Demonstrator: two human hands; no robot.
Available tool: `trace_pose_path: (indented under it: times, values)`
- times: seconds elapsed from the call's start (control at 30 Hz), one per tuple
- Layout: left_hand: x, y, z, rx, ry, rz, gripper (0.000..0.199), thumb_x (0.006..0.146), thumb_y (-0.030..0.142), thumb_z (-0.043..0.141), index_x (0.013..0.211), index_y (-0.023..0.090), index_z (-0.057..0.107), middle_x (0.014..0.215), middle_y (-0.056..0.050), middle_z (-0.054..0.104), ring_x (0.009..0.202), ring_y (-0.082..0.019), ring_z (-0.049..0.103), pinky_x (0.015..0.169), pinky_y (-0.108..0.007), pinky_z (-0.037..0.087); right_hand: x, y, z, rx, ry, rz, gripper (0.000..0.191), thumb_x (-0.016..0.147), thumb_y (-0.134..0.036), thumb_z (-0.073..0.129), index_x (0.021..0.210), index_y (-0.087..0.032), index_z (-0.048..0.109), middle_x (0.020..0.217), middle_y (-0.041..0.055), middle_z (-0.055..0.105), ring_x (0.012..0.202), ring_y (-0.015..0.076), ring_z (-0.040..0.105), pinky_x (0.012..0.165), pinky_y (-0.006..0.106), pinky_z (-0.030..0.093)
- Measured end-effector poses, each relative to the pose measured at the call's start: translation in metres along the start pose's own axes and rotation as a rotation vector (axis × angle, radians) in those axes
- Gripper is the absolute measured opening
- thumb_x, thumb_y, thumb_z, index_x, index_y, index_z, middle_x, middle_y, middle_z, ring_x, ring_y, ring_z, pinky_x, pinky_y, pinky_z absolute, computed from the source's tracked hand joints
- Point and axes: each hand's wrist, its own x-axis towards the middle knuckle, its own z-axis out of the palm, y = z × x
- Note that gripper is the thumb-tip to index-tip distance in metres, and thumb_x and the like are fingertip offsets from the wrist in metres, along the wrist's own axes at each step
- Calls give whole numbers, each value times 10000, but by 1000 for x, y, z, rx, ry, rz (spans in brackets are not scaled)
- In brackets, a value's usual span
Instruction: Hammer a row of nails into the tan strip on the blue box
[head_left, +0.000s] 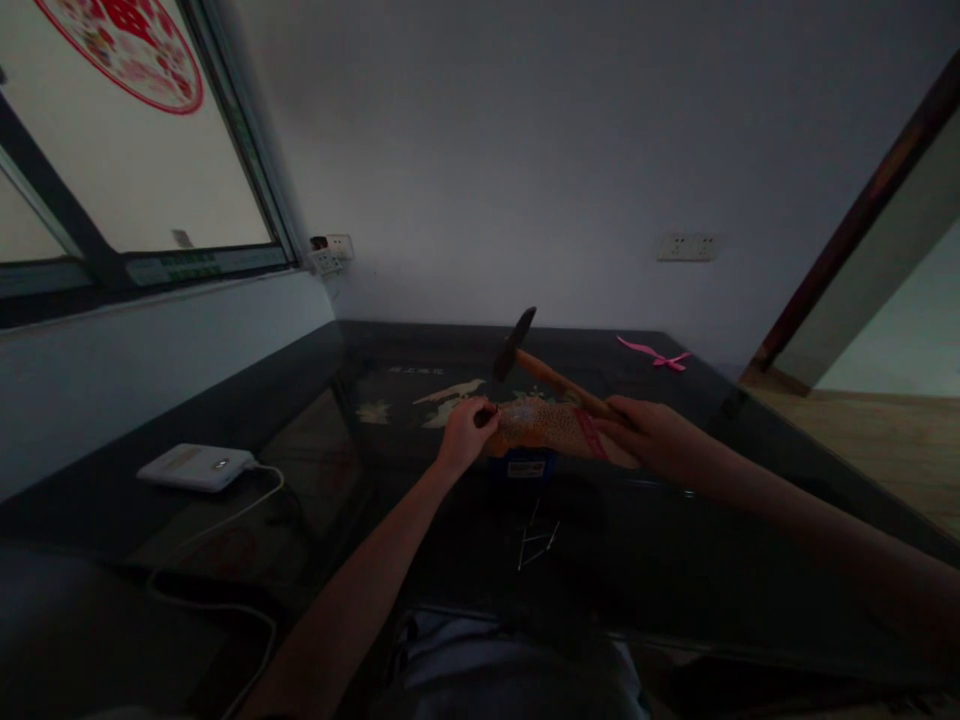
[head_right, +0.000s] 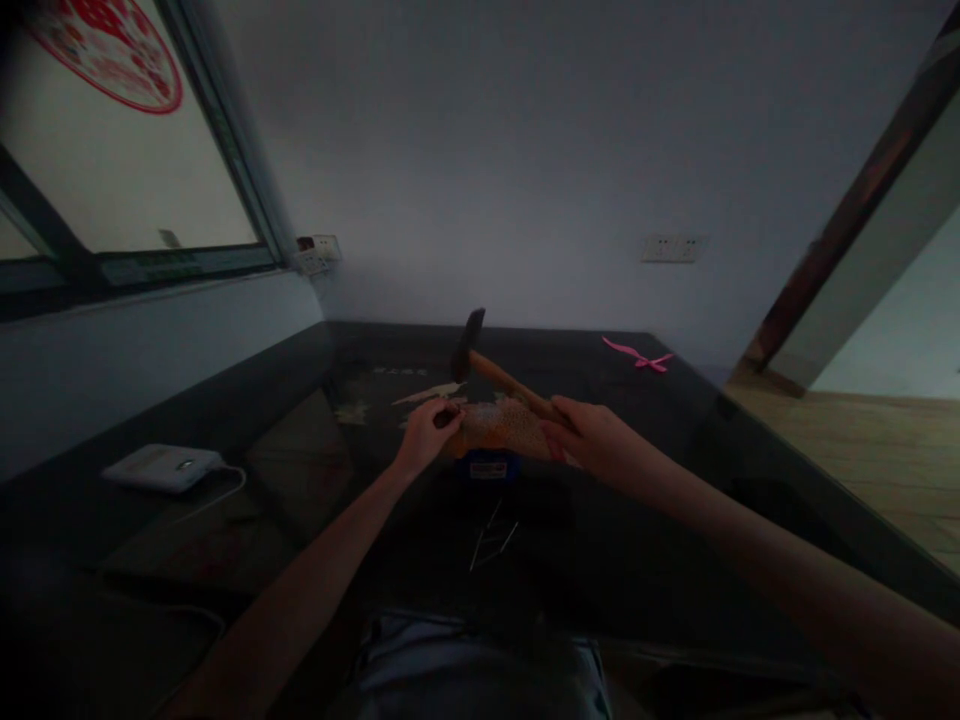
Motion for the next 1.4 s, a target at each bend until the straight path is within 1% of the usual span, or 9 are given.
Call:
trace_pose_path:
  times: [0.17,0.33,0.6,0.83,0.9,0.97,1.07,1.23,1.4]
  values:
    - [0,0,0,-7,5,3,52,757,191,589,715,161,590,737,-35,618,728,-166,583,694,-295,468,-1,0,3,50,-70,-34,184,834,-334,448,852,-193,564,711,33,601,595,147,540,529,237,372]
    - [-1,-1,-1,6,1,29,73,760,185,585,691,162,582,718,-32,610,718,-166,582,693,-299,473,-2,0,3,140,-28,40,209,824,-354,458,707,-193,521,584,1,527,477,114,463,452,229,332]
    - [4,1,-10,-71,-79,53,247,765,203,585,1010,171,596,916,-61,654,839,-172,614,788,-321,490,-28,-1,38,791,80,226,285,822,-478,480,887,-201,494,544,-76,386,360,53,322,324,176,249]
    - [0,44,-52,28,199,117,184,805,146,488,971,181,560,900,-48,627,870,-158,587,835,-303,454,-33,12,59,1292,191,167,290,810,-458,552,869,-183,480,538,-90,387,300,7,274,290,152,204]
    - [-15,62,-53,10,56,198,148,827,166,472,941,185,563,877,-32,627,829,-143,588,797,-280,461,-34,17,62,1343,213,133,286,801,-442,578,886,-186,482,526,-96,390,282,3,269,276,146,196]
    - [-34,76,-46,18,-265,279,132,832,181,480,924,191,574,867,-18,628,797,-127,587,758,-245,460,-36,20,64,1360,227,108,273,797,-424,593,886,-192,479,516,-99,398,270,4,277,265,141,195]
    - [-60,81,-24,169,-627,198,90,821,206,508,862,196,587,827,-9,624,733,-121,582,654,-214,447,-38,21,67,1371,229,85,248,805,-396,595,886,-195,476,518,-97,411,268,6,294,259,136,199]
    - [-69,67,2,364,-727,119,78,831,200,502,878,204,564,871,-7,620,756,-139,586,636,-233,439,-40,16,67,1354,205,76,256,803,-400,590,887,-186,477,507,-99,413,266,10,299,260,141,206]
    - [-51,59,3,366,-848,585,174,842,148,501,981,229,567,992,-19,600,907,-144,566,779,-253,422,-39,18,69,1343,187,98,266,790,-407,597,868,-186,469,504,-99,423,265,12,308,259,143,205]
